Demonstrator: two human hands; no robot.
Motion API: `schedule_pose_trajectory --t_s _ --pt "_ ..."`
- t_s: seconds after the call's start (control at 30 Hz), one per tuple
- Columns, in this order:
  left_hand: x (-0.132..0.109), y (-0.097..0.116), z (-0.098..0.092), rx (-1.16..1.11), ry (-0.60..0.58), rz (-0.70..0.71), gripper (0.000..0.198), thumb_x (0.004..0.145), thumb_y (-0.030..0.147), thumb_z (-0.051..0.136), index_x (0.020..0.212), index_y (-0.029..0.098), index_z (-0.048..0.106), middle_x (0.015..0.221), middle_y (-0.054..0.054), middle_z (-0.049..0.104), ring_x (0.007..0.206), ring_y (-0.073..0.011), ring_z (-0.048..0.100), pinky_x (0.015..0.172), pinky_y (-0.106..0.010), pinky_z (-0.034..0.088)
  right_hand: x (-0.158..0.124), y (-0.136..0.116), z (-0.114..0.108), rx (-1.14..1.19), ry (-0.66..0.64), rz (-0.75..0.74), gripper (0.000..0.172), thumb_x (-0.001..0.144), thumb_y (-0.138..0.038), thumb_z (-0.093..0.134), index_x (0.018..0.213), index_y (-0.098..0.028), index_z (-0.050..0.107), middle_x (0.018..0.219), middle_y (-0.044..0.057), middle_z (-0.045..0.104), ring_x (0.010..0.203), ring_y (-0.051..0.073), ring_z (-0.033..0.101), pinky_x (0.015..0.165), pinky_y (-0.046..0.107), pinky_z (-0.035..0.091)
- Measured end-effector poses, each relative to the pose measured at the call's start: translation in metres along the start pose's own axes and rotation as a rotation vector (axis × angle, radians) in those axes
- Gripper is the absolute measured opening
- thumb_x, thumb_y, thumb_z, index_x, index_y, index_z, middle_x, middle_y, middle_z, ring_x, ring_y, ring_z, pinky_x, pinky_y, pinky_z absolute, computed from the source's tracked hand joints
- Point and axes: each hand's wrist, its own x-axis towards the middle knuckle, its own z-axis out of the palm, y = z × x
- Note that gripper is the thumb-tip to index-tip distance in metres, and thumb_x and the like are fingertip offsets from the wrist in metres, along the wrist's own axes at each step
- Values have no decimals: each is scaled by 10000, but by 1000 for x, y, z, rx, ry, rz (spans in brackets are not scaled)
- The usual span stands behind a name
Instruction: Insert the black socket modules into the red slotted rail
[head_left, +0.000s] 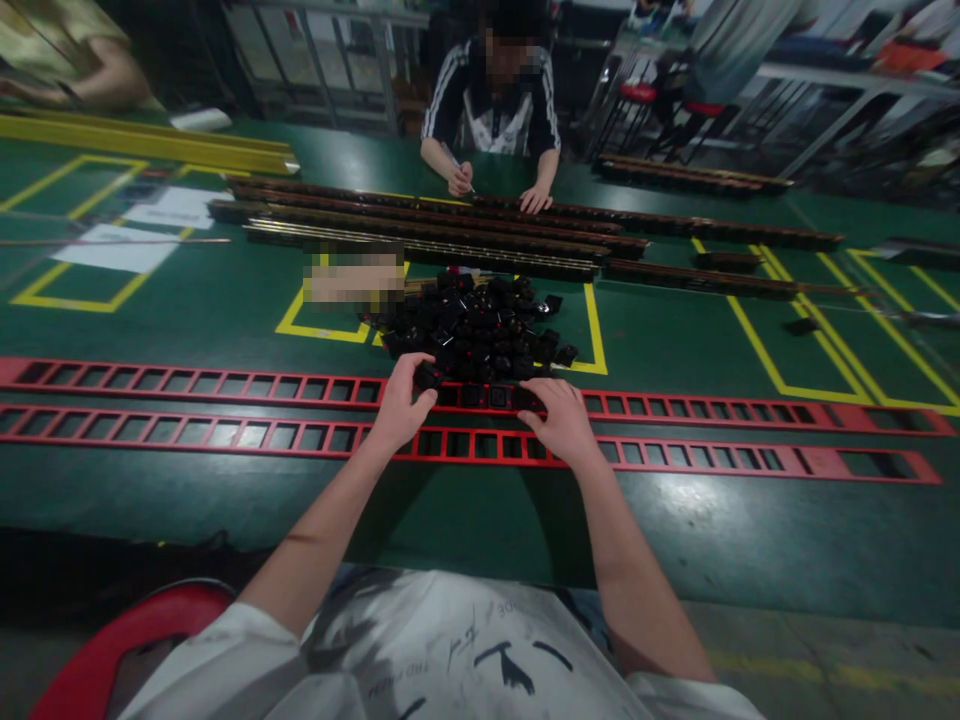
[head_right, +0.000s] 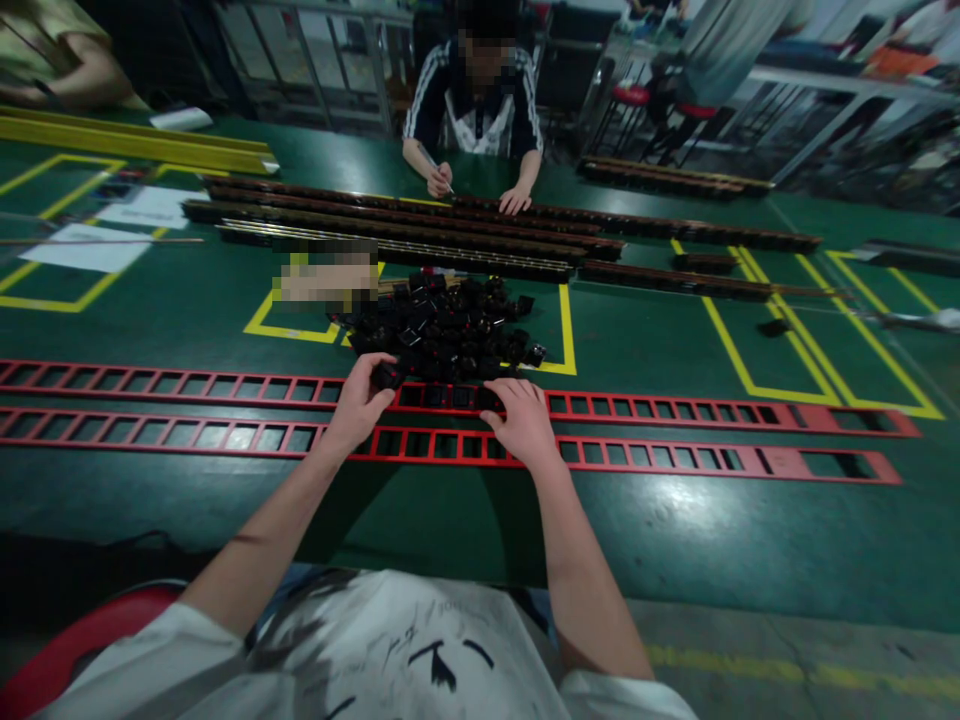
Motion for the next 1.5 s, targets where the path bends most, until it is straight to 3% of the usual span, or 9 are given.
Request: schedule_pose_trajectory --t_s 0.1,0.23,0.37,0.53,0.77,1.0,1.17,1.5 --pt "-1 1 5 124 1 44 381 808 168 675 1165 198 545 1196 -93 502 1161 -252 581 1041 -442 520 0 0 0 -3 -5 2 392 913 -278 647 1303 -242 645 1302 85 689 1237 325 584 1041 545 423" --pt "-2 2 12 187 -102 80 394 856 126 667 1211 225 530 1242 -86 481 1201 -240 585 1116 -443 479 1 0 0 -6 -5 5 389 914 -285 643 1301 -245 648 1297 86 690 1235 327 586 1039 546 427" --pt "-1 2 13 169 -174 124 409 862 115 666 1228 233 528 1235 -75 538 1201 -248 589 1099 -448 484 1 -1 0 -6 -3 1 385 917 -281 634 1300 -247 650 1299 85 690 1238 326 588 1040 542 427" --pt "-1 2 12 251 -160 167 382 856 127 672 1210 206 552 1226 -90 594 1184 -276 573 1046 -461 483 1 -2 -1 -3 -5 3 381 913 -272 635 1293 -249 655 1291 85 694 1229 327 591 1037 537 429" --pt "0 8 9 417 -229 82 381 861 204 687 1230 224 594 1226 -79 659 1158 -318 525 969 -484 441 1 -2 -2 3 -15 16 383 915 -278 642 1298 -246 650 1297 81 689 1230 331 586 1045 545 427" --pt "2 9 3 395 -291 60 384 862 208 683 1237 242 611 1246 -71 654 1174 -315 524 944 -472 422 0 -3 -2 8 -10 21 393 909 -279 661 1300 -249 650 1299 79 690 1233 326 586 1048 541 428" --pt "2 5 2 374 -257 76 434 831 220 734 1254 238 638 1226 -83 588 1149 -293 536 961 -457 424 1 -3 -2 19 -13 25 394 902 -272 667 1296 -264 656 1299 80 691 1237 328 587 1054 550 428" --pt "4 4 1 352 -279 43 392 836 256 739 1218 245 655 1212 -62 656 1131 -296 533 952 -463 420 1 -2 -1 22 -1 11 401 900 -274 659 1301 -272 656 1284 77 695 1227 328 593 1037 545 437"
